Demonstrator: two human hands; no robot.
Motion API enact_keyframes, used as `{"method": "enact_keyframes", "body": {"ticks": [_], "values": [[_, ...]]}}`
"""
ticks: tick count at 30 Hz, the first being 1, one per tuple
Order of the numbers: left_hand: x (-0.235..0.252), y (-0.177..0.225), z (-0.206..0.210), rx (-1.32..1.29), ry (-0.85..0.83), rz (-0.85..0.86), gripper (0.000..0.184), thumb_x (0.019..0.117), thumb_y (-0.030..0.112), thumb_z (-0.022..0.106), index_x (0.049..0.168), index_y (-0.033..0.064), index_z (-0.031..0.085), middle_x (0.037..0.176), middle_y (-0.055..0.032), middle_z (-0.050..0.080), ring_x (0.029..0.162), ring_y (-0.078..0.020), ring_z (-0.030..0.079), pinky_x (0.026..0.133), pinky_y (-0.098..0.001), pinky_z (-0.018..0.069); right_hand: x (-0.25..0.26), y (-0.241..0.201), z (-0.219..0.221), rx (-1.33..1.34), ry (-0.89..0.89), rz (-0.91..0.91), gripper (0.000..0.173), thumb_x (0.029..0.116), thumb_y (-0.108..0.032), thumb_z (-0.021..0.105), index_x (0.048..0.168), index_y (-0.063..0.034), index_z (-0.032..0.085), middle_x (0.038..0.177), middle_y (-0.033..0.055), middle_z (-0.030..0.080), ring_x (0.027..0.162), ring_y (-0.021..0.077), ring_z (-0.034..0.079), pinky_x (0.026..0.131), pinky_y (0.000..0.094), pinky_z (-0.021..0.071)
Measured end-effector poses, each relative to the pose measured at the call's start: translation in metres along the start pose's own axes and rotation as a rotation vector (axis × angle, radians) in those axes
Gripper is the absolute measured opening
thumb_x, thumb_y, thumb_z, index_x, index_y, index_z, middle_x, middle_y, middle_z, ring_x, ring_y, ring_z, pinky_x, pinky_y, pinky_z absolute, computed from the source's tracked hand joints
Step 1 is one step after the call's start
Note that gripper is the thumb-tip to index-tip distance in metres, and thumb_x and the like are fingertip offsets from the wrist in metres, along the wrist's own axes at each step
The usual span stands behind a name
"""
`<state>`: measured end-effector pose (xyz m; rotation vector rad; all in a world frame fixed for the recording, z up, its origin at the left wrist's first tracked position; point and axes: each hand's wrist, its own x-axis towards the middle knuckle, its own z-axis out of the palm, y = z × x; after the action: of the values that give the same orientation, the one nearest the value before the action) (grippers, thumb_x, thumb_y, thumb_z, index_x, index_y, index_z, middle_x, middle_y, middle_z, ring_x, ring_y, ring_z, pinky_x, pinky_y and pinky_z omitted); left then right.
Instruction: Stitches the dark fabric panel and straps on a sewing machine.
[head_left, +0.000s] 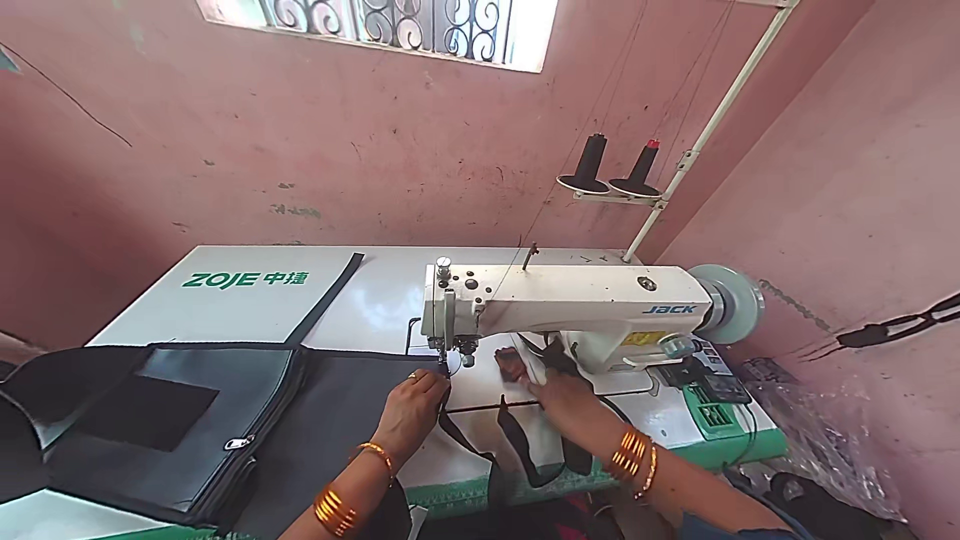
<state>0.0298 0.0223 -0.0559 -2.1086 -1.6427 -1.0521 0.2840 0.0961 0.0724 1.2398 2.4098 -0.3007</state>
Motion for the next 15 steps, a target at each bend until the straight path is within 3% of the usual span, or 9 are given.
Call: {"method": "enact_keyframes", "body": {"ticks": [1, 2, 3, 5, 7, 10, 11, 13, 15], "values": [[-0.001, 0.001, 0.0, -0.007, -0.007, -0.001, 0.019, 0.0848, -0.001, 0.06, 0.089, 0.0048, 0.078, 0.091, -0.0087, 0.077, 0.088, -0.0264, 0.076, 0.073, -0.0391, 0.0617, -0.002, 0.009, -0.008, 0.078, 0.102, 0.054, 0.062, 0.0963, 0.003, 0.052, 0.155, -0.0168, 0.047, 0.135, 0.0321, 0.054, 0.119, 0.0478, 0.059, 0.098, 0.0584, 0.0496], [-0.002, 0.001, -0.001, -0.011, -0.011, -0.001, 0.019, 0.0849, -0.001, 0.06, 0.089, 0.0045, 0.078, 0.091, -0.0089, 0.077, 0.088, -0.0267, 0.076, 0.073, -0.0394, 0.0616, -0.005, 0.022, -0.012, 0.229, 0.303, 0.055, 0.058, 0.0926, 0.006, 0.053, 0.148, -0.0102, 0.055, 0.128, 0.0275, 0.061, 0.116, 0.0413, 0.061, 0.099, 0.0529, 0.0499], [0.0, 0.0, 0.0, -0.013, -0.005, -0.001, 0.019, 0.0843, -0.001, 0.06, 0.089, 0.0041, 0.078, 0.091, -0.0093, 0.077, 0.088, -0.0272, 0.076, 0.073, -0.0398, 0.0616, -0.009, 0.034, -0.017, 0.388, 0.489, 0.024, 0.049, 0.092, 0.006, 0.056, 0.14, -0.0024, 0.061, 0.118, 0.0225, 0.068, 0.105, 0.0327, 0.066, 0.094, 0.0446, 0.0532], [-0.002, 0.001, 0.001, -0.021, -0.003, -0.005, 0.019, 0.0838, -0.002, 0.06, 0.088, 0.0038, 0.077, 0.091, -0.0095, 0.077, 0.088, -0.0276, 0.076, 0.072, -0.0401, 0.0616, -0.026, 0.052, -0.016, 0.718, 0.593, -0.014, 0.048, 0.0907, 0.006, 0.062, 0.138, 0.0023, 0.06, 0.105, 0.0113, 0.069, 0.085, 0.0135, 0.064, 0.08, 0.0263, 0.0541], [-0.002, 0.0, 0.001, -0.016, 0.002, -0.001, 0.018, 0.0835, -0.002, 0.06, 0.088, 0.0038, 0.077, 0.091, -0.0097, 0.077, 0.088, -0.0277, 0.076, 0.072, -0.0397, 0.0614, -0.044, 0.059, -0.002, 0.904, 0.632, 0.01, 0.048, 0.0876, 0.008, 0.066, 0.135, 0.0032, 0.062, 0.11, 0.0117, 0.067, 0.086, 0.0107, 0.065, 0.079, 0.0234, 0.0552], [-0.002, 0.0, 0.002, -0.005, -0.002, 0.007, 0.019, 0.0844, -0.002, 0.06, 0.089, 0.0042, 0.077, 0.091, -0.0096, 0.077, 0.087, -0.0273, 0.075, 0.071, -0.0393, 0.0613, -0.063, 0.071, 0.02, 0.982, 0.934, -0.009, 0.022, 0.0814, 0.009, 0.068, 0.102, 0.0048, 0.076, 0.108, 0.0126, 0.069, 0.093, 0.0112, 0.068, 0.082, 0.0244, 0.0587], [-0.002, 0.001, 0.002, 0.0, -0.006, 0.007, 0.019, 0.0842, -0.002, 0.06, 0.089, 0.0043, 0.077, 0.09, -0.0095, 0.077, 0.087, -0.0271, 0.075, 0.071, -0.0392, 0.0613, -0.068, 0.079, 0.019, 0.999, 1.105, -0.075, 0.014, 0.0821, 0.007, 0.067, 0.092, 0.0016, 0.076, 0.105, 0.0097, 0.07, 0.095, 0.0115, 0.068, 0.082, 0.0257, 0.059], [-0.001, 0.003, 0.0, 0.006, -0.026, 0.001, 0.016, 0.0844, -0.001, 0.062, 0.088, 0.0033, 0.077, 0.089, -0.0103, 0.076, 0.086, -0.0282, 0.075, 0.07, -0.0402, 0.0616, -0.081, 0.087, -0.004, 1.11, 1.295, -0.343, 0.015, 0.0921, -0.008, 0.066, 0.096, -0.0144, 0.079, 0.11, -0.0016, 0.073, 0.101, 0.0108, 0.069, 0.088, 0.0276, 0.0597], [0.0, 0.005, -0.003, 0.01, -0.063, -0.005, 0.014, 0.0852, -0.002, 0.063, 0.088, 0.0018, 0.076, 0.089, -0.0119, 0.076, 0.086, -0.0296, 0.075, 0.07, -0.0415, 0.0612, -0.078, 0.066, -0.026, 1.151, 1.105, -0.629, 0.017, 0.0992, -0.033, 0.064, 0.106, -0.026, 0.079, 0.108, -0.0084, 0.074, 0.097, 0.0063, 0.07, 0.085, 0.0262, 0.0597]]}}
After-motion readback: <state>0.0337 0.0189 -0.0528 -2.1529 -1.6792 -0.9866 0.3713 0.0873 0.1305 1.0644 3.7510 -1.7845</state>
